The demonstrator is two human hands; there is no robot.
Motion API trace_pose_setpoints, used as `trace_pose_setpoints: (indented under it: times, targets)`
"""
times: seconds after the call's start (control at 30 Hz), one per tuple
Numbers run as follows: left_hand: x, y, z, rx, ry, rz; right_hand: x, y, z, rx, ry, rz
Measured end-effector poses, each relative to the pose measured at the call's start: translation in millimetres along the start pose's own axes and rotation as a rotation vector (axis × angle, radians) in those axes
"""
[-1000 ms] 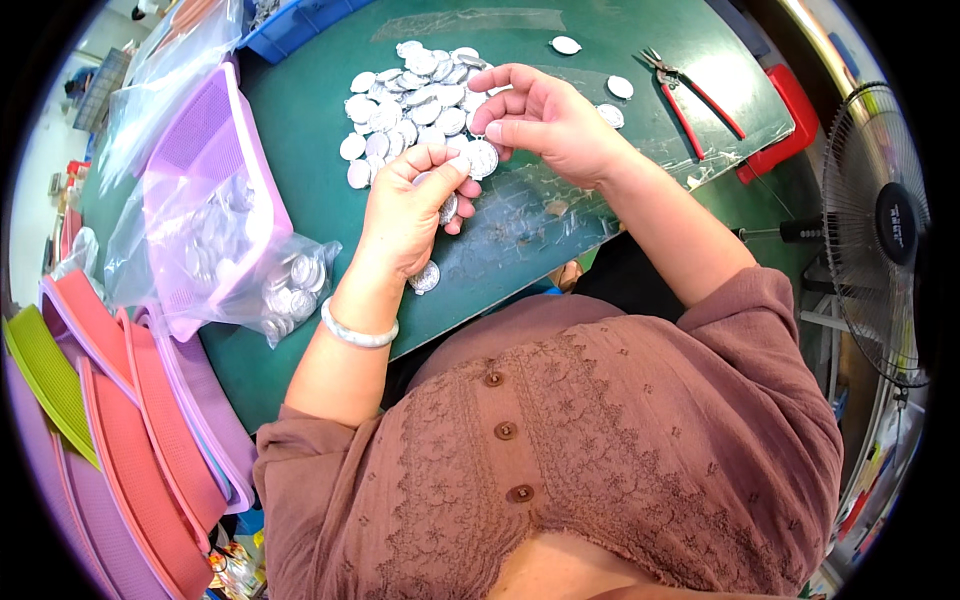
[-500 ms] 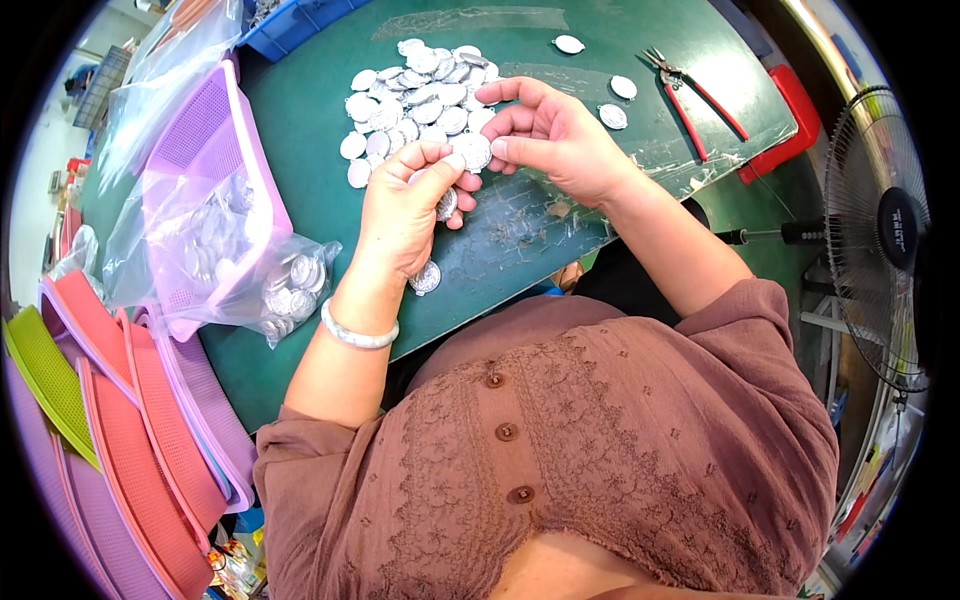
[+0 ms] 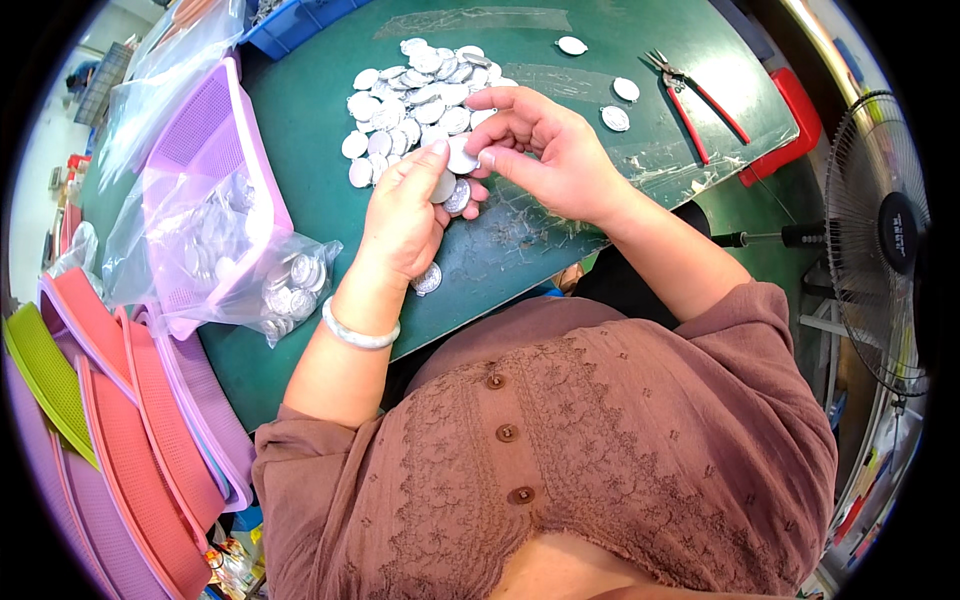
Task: The person assembles small round metal discs by hand, picking them from a pile and pressing them together. They use pliers to crimp the edges of some discs, then place the finished pieces into a purple basket. The process is repeated continuously throughout the clip.
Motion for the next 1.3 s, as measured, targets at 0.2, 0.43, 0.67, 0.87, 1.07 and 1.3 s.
trace_pose_setpoints:
  times: [0.2,0.43,0.67,0.87,1.07,1.3]
  targets:
    - [-6.0,0.4,-1.0,0.062,-0.105,-0.1,-2.6,16.6,-16.7,-0.124,-0.525,-0.272]
    - [-2.4,0.6,-4.2,-0.019,0.06,-0.039,-12.4,19.7,-12.5,-0.072,-0.874,-0.446]
    - [-1.9,0.3,-5.9,-0.037,0.109,-0.032,-12.5,17.6,-8.5,-0.068,-0.979,-0.484]
    - [-3.0,-0.1,-4.6,-0.08,0.121,-0.065,-15.4,18.7,-8.1,-0.096,-1.019,-0.522]
    - [-3.7,-0.4,-0.7,-0.054,0.099,-0.039,-18.0,22.9,-21.5,-0.218,-0.556,-0.147]
    - [-1.2,-2.3,-1.1,-0.109,0.152,0.026,-11.5,9.0,-7.6,-0.129,0.009,0.265]
Point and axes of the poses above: each hand's wrist, its own y-axis towards the middle knuckle, its own z-axis out of the palm, x = y × z, the point moved 3 cm from there along y, towards the middle knuckle, and after that the axes turned 13 degrees about -x, right-handed, at the moved point
